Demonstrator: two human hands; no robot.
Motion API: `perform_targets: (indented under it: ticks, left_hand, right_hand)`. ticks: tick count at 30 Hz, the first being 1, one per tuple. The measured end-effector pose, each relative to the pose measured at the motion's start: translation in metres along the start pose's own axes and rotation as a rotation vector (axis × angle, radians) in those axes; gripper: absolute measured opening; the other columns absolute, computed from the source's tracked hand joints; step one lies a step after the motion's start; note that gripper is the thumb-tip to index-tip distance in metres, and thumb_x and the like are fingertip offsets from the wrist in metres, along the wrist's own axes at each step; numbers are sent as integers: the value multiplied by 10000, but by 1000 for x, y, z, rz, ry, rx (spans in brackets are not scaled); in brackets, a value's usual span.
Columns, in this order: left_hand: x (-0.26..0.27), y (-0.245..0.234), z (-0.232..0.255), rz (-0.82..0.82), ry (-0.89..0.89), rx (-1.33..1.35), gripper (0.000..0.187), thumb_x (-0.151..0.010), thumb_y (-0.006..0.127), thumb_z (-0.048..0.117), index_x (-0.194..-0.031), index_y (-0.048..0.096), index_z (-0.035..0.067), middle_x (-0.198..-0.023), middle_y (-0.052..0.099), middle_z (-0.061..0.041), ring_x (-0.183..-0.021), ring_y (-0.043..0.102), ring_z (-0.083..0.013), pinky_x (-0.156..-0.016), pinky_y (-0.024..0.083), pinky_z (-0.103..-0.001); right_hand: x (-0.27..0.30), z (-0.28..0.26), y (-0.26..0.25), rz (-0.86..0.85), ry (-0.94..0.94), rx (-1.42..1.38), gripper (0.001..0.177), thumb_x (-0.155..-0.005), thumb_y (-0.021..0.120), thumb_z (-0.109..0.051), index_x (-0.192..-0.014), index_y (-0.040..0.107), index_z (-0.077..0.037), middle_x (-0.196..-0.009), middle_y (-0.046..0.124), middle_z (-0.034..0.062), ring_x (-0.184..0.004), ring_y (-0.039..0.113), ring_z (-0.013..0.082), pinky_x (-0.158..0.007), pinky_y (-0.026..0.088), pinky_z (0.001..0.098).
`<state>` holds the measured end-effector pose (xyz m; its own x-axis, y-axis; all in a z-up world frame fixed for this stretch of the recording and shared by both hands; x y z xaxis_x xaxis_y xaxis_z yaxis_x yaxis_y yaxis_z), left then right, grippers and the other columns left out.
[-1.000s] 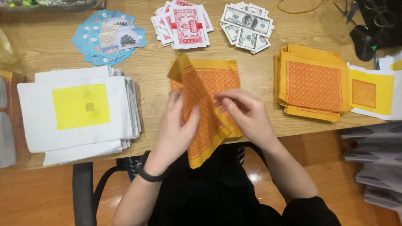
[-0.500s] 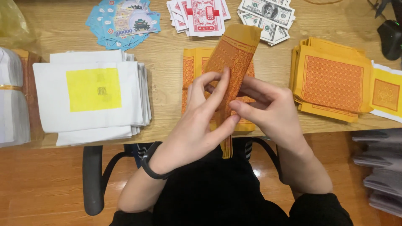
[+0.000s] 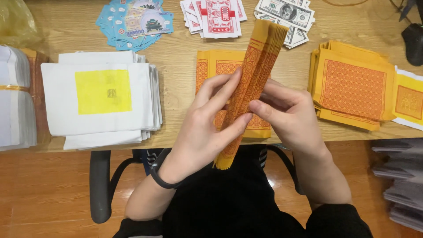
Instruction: The person repeatedly picks up yellow paper sheets with red patterns, folds them in half, and places them into a growing stack on the right side of the table. The person handles the papers one at a time throughout the clip.
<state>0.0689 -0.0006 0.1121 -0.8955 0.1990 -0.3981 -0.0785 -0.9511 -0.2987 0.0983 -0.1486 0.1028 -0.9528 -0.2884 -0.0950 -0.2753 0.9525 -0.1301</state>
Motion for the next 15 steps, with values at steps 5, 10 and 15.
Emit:
perform_targets:
  ticks: [5, 10, 15]
  left_hand:
    - [3, -3, -2, -32, -98, 98, 615, -925, 679, 188, -1462, 379, 160, -1343, 458, -82, -1271, 508, -163, -967, 580, -276]
    - [5, -4, -5, -50, -135, 138, 604, -923, 666, 196, -1459, 389, 169, -1351, 440, -65, -1293, 481, -156, -965, 569, -285]
    - [5, -3, -3, -59, -104, 151, 564, -946, 623, 166, -1459, 391, 140, -1348, 435, -81, -1284, 478, -158, -945, 564, -261]
  right_hand:
    - [-1, -5, 4, -43, -21, -51, 226, -899, 639, -83, -1070, 608, 60, -1034, 584, 85, -1017, 555, 147, -911, 504, 277]
    - [-1, -6, 6, -57, -20, -88, 320, -893, 622, -58, -1173, 598, 95, -1144, 632, 142, -1140, 595, 209, -1012, 533, 330]
    - [-1, -4, 5, -70, -38, -87, 346, -890, 619, -54, -1202, 586, 91, -1230, 610, 167, -1205, 576, 231, -1070, 495, 337]
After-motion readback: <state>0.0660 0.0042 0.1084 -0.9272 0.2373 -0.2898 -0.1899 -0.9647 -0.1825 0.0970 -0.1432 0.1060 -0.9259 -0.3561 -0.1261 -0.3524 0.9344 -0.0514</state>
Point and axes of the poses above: each hand's wrist, its own x-axis away from the middle knuckle, its own y-axis out of the palm, z = x × y, the point moved 7 cm from there along -x, towards the middle knuckle
